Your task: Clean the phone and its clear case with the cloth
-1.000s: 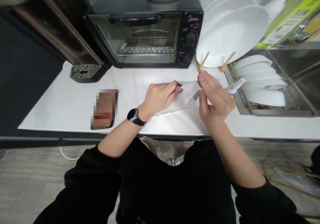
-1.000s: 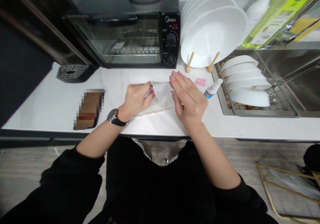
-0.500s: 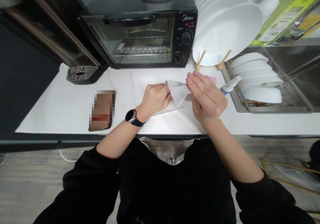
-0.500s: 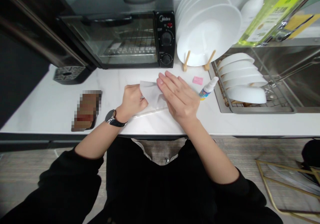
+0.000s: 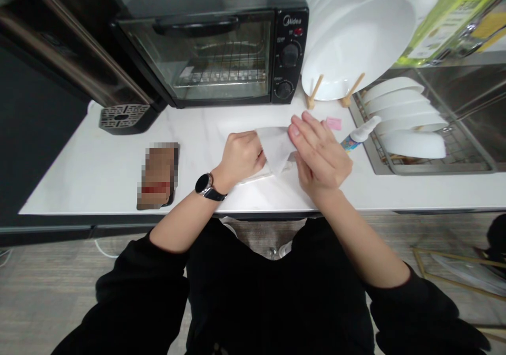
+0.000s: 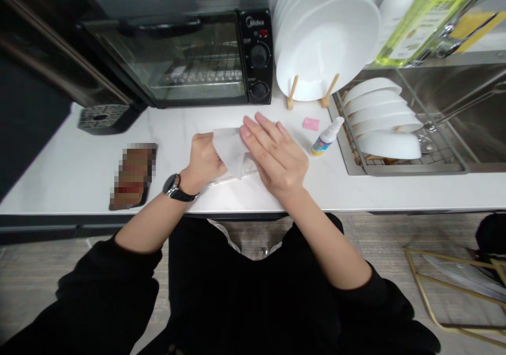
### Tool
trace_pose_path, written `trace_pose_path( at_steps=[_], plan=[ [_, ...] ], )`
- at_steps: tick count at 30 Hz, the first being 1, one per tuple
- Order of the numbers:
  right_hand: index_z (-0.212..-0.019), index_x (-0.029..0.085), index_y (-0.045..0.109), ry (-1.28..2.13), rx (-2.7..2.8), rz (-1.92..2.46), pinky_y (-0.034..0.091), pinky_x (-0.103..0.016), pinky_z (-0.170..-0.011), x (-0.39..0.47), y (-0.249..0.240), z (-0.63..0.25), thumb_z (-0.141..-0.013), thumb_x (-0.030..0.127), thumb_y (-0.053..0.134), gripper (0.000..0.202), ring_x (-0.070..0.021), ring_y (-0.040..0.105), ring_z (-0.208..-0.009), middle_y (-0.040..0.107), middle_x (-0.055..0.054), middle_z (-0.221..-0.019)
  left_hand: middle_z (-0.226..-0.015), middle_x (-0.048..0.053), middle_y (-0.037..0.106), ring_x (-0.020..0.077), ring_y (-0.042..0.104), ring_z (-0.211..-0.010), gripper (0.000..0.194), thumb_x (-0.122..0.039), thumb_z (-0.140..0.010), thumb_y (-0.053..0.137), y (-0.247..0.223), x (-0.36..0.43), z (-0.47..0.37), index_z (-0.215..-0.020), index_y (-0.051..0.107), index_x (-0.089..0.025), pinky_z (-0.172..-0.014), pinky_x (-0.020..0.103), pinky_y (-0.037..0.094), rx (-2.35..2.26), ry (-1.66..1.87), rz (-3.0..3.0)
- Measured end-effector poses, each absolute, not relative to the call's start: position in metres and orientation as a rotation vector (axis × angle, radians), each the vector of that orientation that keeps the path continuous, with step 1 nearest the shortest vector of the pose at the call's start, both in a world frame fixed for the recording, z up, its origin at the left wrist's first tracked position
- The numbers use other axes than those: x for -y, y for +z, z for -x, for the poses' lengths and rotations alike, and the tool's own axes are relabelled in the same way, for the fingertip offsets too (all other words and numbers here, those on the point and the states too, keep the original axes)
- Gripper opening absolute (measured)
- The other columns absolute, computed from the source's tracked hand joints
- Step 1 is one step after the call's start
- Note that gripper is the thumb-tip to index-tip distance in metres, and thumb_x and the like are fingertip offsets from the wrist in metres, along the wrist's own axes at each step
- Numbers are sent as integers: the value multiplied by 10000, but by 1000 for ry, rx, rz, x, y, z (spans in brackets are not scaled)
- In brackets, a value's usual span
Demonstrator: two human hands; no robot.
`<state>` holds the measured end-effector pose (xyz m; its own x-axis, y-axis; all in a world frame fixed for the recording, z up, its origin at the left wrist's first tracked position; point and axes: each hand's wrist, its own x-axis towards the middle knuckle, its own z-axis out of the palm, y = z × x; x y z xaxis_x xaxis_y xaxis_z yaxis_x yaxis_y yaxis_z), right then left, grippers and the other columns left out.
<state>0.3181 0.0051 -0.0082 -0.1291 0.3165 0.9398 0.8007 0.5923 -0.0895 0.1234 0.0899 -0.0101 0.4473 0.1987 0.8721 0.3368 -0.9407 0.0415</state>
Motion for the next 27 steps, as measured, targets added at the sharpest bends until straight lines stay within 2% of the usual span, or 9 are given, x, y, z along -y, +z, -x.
trace_pose_path(
  at_steps=[4, 7, 9, 12, 16, 18, 21, 24, 27],
  plan=[
    [-1652, 338, 549, -566, 1767, 827, 554, -420, -1278, -4, -2, -303, -1148, 143, 515, 541, -172, 743, -1393, 827, 15, -1409, -609, -19, 552, 122, 491, -500, 478, -480, -1080, 563, -13, -91, -118, -693, 399, -253, -499, 311, 367, 499, -1501, 2709],
    [-1647, 320, 569, -579, 1731, 782, 640, -379, -1172, -11, 0, -319, -1141, 140, 527, 538, -177, 773, -1346, 821, -8, -1421, -654, -22, 612, 126, 585, -551, 375, -381, -1113, 534, -8, -87, -118, -769, 506, -235, -534, 300, 408, 494, -1453, 2616],
    [-1627, 325, 599, -559, 1685, 806, 664, -343, -1126, -14, 1, -333, -1130, 139, 548, 533, -185, 787, -1324, 821, -19, -1422, -730, -22, 692, 124, 656, -615, 229, -289, -1121, 551, -2, -84, -121, -911, 606, -217, -569, 289, 424, 505, -1441, 2559],
    [-1611, 348, 619, -466, 1677, 842, 652, -398, -1165, -10, 3, -336, -1109, 115, 570, 556, -223, 764, -1370, 825, -21, -1409, -765, -10, 728, 126, 668, -630, 160, -253, -1117, 559, 3, -81, -126, -968, 604, -220, -562, 293, 409, 492, -1443, 2567],
    [-1618, 363, 605, -415, 1749, 833, 642, -518, -1184, -2, 8, -317, -1138, 164, 524, 526, -243, 762, -1373, 826, -23, -1397, -619, -13, 583, 157, 522, -513, 261, -233, -1074, 471, 2, -84, -125, -816, 447, -266, -493, 343, 317, 392, -1492, 2543],
    [-1578, 360, 644, -431, 1794, 914, 620, -515, -1212, -4, 10, -314, -1160, 194, 474, 481, -223, 757, -1378, 824, -18, -1403, -603, -16, 548, 161, 494, -501, 274, -236, -1054, 474, 0, -86, -123, -791, 408, -274, -491, 352, 304, 413, -1485, 2545],
    [-1488, 346, 718, -439, 1808, 1007, 618, -453, -1213, -10, 10, -327, -1177, 273, 457, 412, -210, 731, -1418, 821, -9, -1414, -625, -11, 580, 159, 536, -524, 247, -259, -1066, 482, -1, -86, -120, -819, 491, -259, -521, 349, 341, 551, -1419, 2543],
    [-1454, 344, 738, -384, 1754, 1106, 612, -488, -1219, -13, 6, -338, -1190, 405, 427, 413, -247, 710, -1449, 825, -7, -1399, -736, 10, 693, 157, 627, -610, 193, -285, -1102, 497, 0, -85, -121, -945, 598, -238, -573, 337, 392, 642, -1368, 2583],
    [-1496, 346, 706, -360, 1770, 1074, 612, -485, -1214, -10, 2, -331, -1195, 378, 414, 420, -241, 710, -1449, 813, -6, -1423, -656, 0, 635, 152, 553, -552, 257, -266, -1084, 506, -1, -87, -123, -829, 531, -246, -533, 339, 331, 493, -1417, 2540]
  ],
)
